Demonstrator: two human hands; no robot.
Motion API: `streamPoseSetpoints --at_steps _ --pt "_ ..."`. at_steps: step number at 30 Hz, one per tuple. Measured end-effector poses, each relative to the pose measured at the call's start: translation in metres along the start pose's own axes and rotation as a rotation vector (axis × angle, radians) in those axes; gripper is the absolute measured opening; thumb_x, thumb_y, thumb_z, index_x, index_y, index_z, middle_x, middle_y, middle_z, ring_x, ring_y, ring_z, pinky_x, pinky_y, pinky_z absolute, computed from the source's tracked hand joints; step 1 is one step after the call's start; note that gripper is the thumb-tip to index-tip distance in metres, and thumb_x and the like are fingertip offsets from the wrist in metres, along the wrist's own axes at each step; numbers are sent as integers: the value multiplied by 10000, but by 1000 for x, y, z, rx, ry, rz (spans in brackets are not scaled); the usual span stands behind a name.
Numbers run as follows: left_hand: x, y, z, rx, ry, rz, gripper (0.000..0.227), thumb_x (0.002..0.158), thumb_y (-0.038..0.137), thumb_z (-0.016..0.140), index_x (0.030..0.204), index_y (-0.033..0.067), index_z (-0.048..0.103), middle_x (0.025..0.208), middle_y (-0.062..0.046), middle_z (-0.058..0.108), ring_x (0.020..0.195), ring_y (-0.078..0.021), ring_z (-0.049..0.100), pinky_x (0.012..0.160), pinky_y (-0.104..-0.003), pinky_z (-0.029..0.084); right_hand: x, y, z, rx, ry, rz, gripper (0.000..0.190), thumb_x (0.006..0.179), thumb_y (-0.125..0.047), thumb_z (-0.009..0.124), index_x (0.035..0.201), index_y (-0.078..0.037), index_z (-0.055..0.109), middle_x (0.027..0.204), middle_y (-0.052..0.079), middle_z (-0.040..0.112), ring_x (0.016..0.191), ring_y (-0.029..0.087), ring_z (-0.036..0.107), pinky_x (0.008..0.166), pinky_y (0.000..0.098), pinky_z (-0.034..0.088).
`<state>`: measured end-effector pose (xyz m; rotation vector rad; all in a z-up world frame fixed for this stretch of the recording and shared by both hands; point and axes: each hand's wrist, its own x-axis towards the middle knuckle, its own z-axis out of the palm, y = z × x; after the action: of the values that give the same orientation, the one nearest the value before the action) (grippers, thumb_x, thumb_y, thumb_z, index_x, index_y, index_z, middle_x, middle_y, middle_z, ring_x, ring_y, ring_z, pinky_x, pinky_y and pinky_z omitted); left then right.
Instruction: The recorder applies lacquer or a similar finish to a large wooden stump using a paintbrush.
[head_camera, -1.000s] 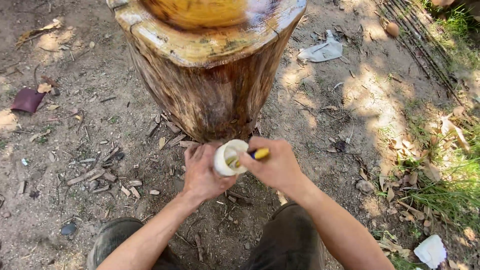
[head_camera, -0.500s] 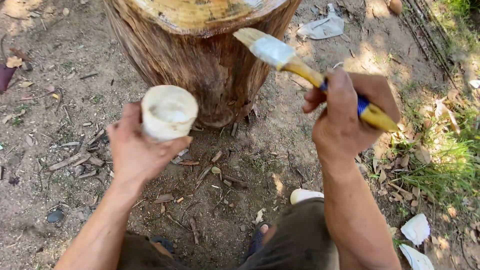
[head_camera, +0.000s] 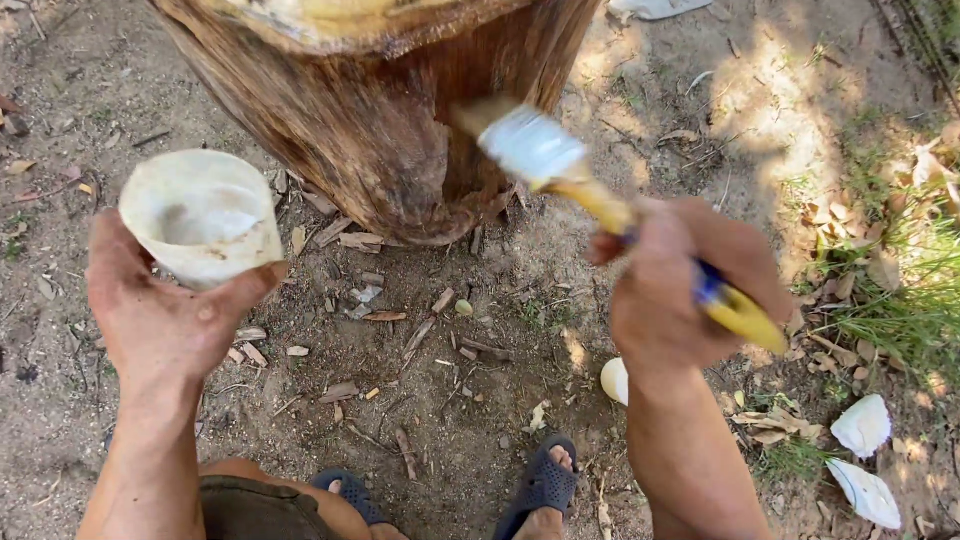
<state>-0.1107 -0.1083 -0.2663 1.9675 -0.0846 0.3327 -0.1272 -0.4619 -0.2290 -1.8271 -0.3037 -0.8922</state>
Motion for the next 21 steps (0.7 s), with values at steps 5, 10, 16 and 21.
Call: streamPoseSetpoints --at_steps 5,10,16,21 --pt "11 1 -3 5 73 70 794 864 366 838 1408 -54 440 1344 -123 639 1265 -221 699 1059 -347 567 -52 23 28 392 332 -18 81 1083 -63 614 1133 -1 631 932 202 670 628 263 709 531 365 623" --pt "7 -6 -1 -11 68 81 751 881 237 923 1417 -39 474 1355 -131 658 1254 -203 689 1104 -336 572 -144 103 48 74 224 25 62 1004 -9 593 1035 13 642 819 136 748 666 171 759 519 287 609" --pt "6 6 8 -16 90 87 748 826 158 887 1425 -25 477 1352 -109 653 1237 -187 676 1097 -327 575 -195 149 32 157 245 434 109 1038 -69 633 1013 34 661 817 139 741 689 162 733 632 297 611" --pt "5 -5 10 -67 152 88 662 807 130 784 1372 -24 476 1315 -93 630 1198 -170 643 1050 -308 548 -60 93 26 294 93 530 167 1021 -78 640 925 54 680 754 136 726 596 160 703 527 293 590"
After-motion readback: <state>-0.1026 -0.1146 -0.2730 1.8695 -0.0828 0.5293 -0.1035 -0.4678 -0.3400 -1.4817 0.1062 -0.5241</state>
